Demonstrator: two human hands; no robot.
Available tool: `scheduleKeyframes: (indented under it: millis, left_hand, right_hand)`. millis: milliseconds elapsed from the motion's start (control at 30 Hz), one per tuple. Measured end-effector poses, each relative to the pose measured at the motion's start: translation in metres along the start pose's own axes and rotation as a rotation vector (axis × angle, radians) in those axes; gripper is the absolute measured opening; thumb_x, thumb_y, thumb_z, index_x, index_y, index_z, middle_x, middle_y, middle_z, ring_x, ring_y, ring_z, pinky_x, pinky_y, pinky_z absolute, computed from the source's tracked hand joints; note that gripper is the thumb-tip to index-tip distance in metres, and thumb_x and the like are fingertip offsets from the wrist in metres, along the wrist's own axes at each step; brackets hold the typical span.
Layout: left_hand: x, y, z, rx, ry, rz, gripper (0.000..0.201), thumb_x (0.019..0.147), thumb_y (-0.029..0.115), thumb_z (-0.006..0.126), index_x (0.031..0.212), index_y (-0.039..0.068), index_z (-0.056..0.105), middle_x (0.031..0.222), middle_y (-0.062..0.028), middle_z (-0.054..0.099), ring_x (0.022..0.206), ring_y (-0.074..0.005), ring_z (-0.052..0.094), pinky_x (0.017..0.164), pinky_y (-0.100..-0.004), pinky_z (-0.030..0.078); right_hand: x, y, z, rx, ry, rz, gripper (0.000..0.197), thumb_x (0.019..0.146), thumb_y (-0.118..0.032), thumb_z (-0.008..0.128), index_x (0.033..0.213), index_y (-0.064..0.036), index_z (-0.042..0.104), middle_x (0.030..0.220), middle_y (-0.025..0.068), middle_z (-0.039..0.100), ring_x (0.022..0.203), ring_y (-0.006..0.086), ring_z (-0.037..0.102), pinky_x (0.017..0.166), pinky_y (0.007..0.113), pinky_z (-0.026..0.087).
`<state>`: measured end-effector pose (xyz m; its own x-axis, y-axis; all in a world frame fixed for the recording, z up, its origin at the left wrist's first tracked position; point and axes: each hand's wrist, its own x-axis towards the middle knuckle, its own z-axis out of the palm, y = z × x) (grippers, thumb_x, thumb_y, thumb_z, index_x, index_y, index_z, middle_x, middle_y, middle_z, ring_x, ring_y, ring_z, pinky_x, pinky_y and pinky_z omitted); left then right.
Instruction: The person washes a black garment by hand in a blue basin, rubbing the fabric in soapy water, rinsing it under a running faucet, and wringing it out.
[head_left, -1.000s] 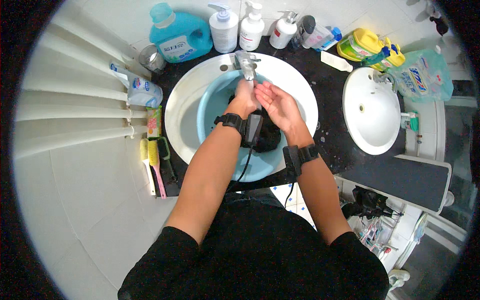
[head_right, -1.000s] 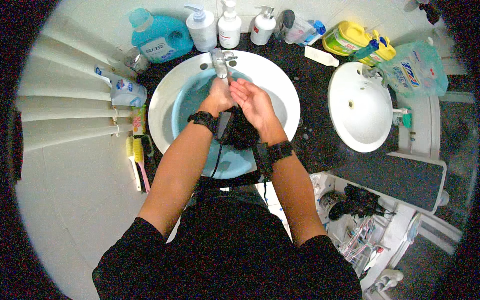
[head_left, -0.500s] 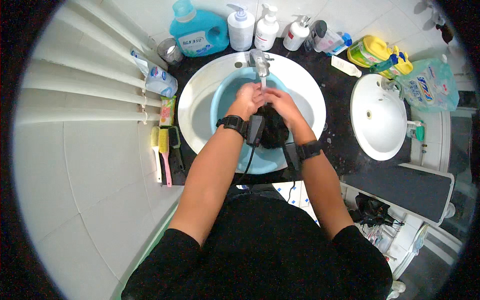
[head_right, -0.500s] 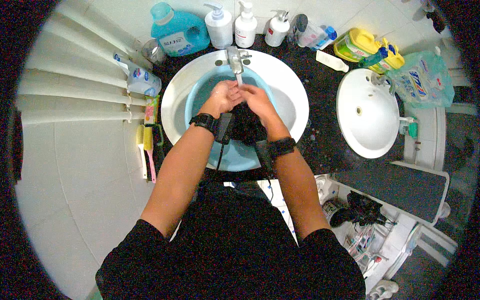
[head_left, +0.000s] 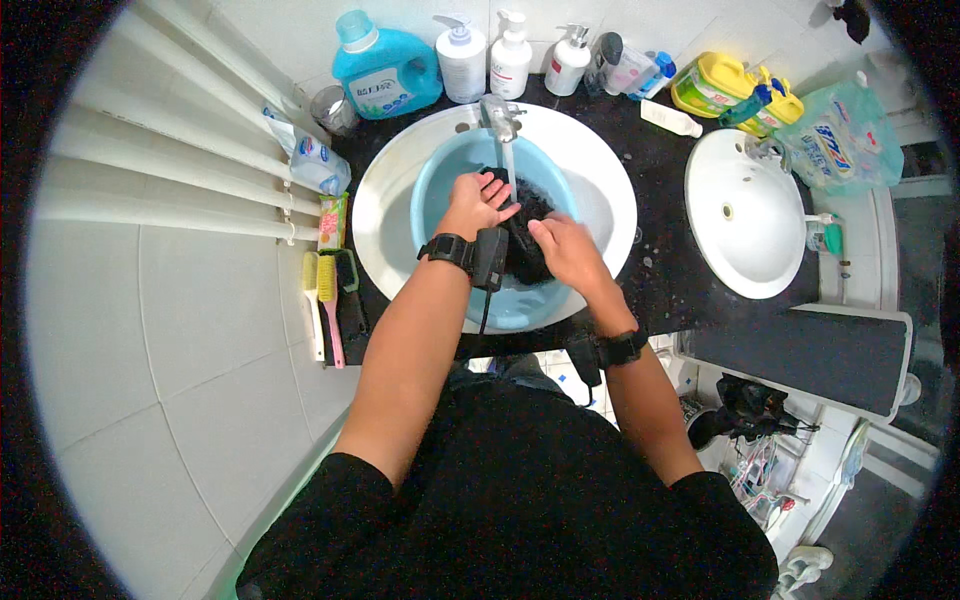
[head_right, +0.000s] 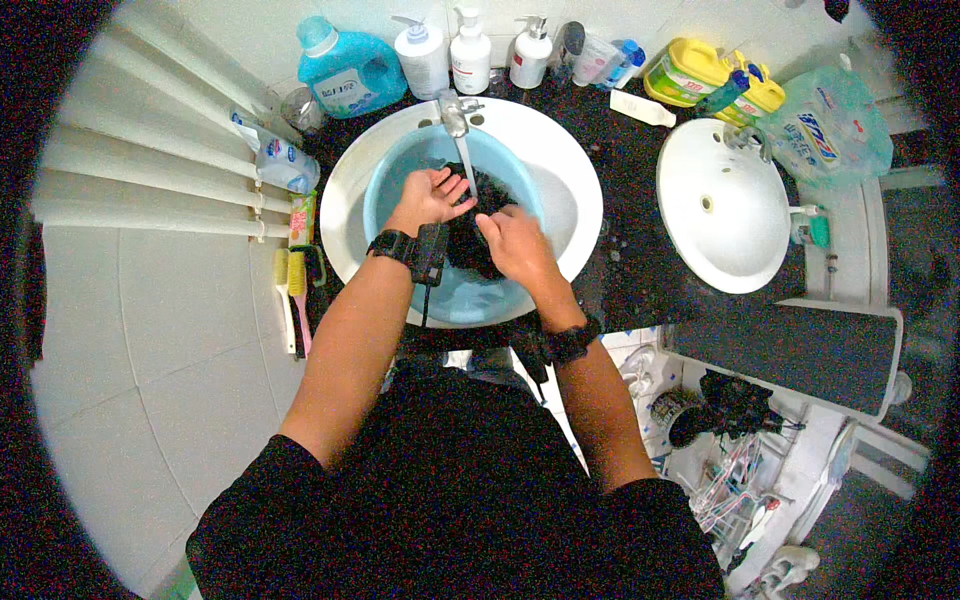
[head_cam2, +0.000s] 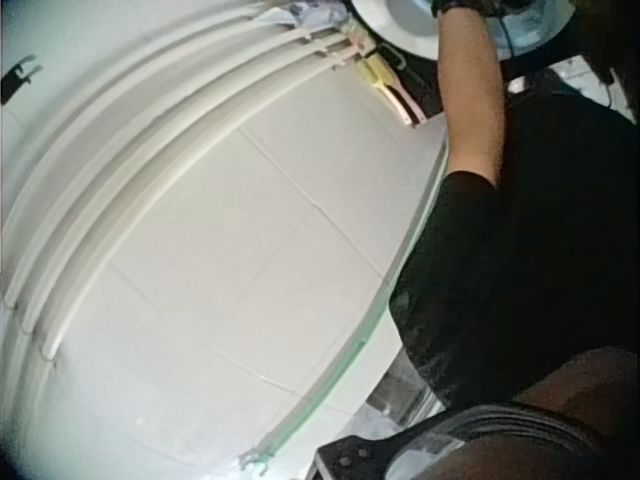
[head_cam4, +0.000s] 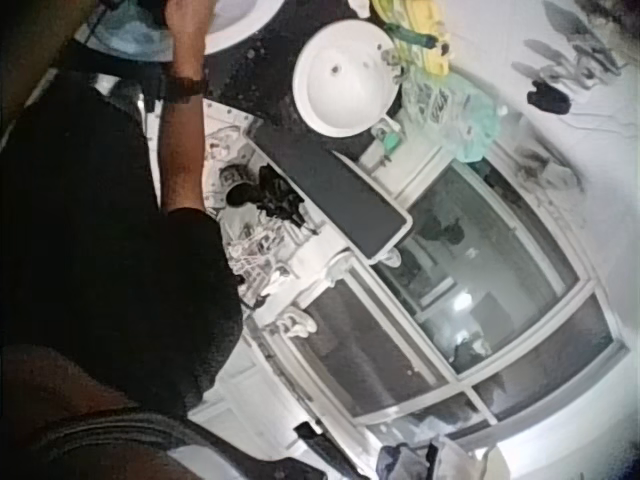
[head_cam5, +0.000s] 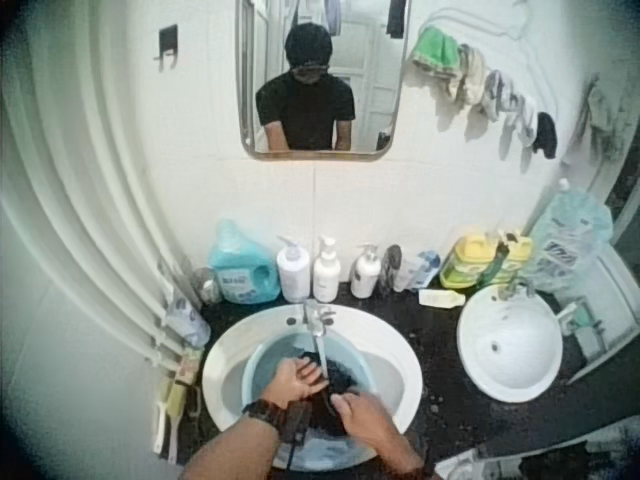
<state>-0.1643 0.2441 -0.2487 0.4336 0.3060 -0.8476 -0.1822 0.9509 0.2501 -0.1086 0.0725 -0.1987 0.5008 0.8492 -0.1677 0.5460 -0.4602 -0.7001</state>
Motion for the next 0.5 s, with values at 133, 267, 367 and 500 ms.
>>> scheduleKeyframes:
  millis: [133,267,367,500]
  left_hand:
    - [-0.009,-0.004,0.017,0.084,0.036,0.045,0.026,0.084,0.008,0.036,0.107,0.004,0.047,0.116,-0.0131,0.047,0.111,-0.0281,0.046,0.101,-0.0630,0.024]
    - [-0.005,-0.017,0.034,0.253,0.105,0.164,0.023,0.086,0.016,0.038,0.101,0.008,0.053,0.101,-0.0090,0.055,0.107,-0.0249,0.050,0.101,-0.0647,0.019]
    - [0.012,-0.022,0.029,0.238,0.138,0.219,0.022,0.087,0.019,0.040,0.099,0.009,0.055,0.089,-0.0063,0.057,0.094,-0.0229,0.054,0.101,-0.0653,0.015]
    - [0.023,-0.019,0.023,0.227,0.168,0.307,0.020,0.084,0.017,0.046,0.098,0.007,0.057,0.084,-0.0066,0.058,0.078,-0.0239,0.055,0.098,-0.0570,0.029]
  right_hand:
    - [-0.024,-0.018,0.010,0.492,-0.113,0.083,0.060,0.092,-0.049,0.037,0.079,0.0036,0.063,0.079,0.0163,0.064,0.077,0.0330,0.060,0.072,0.037,0.045]
    - [-0.034,-0.030,0.016,0.809,-0.162,0.302,0.062,0.087,-0.057,0.045,0.082,0.0014,0.065,0.074,0.0074,0.062,0.070,0.0156,0.056,0.066,0.029,0.043]
    - [-0.045,-0.066,0.001,0.897,-0.176,0.390,0.050,0.085,-0.050,0.052,0.083,-0.0013,0.064,0.076,0.0037,0.061,0.070,0.0110,0.054,0.065,0.025,0.041]
    - [-0.051,-0.068,0.017,0.908,-0.120,0.438,0.045,0.082,-0.045,0.058,0.078,-0.0008,0.063,0.070,0.0035,0.060,0.062,0.0121,0.052,0.059,0.025,0.040]
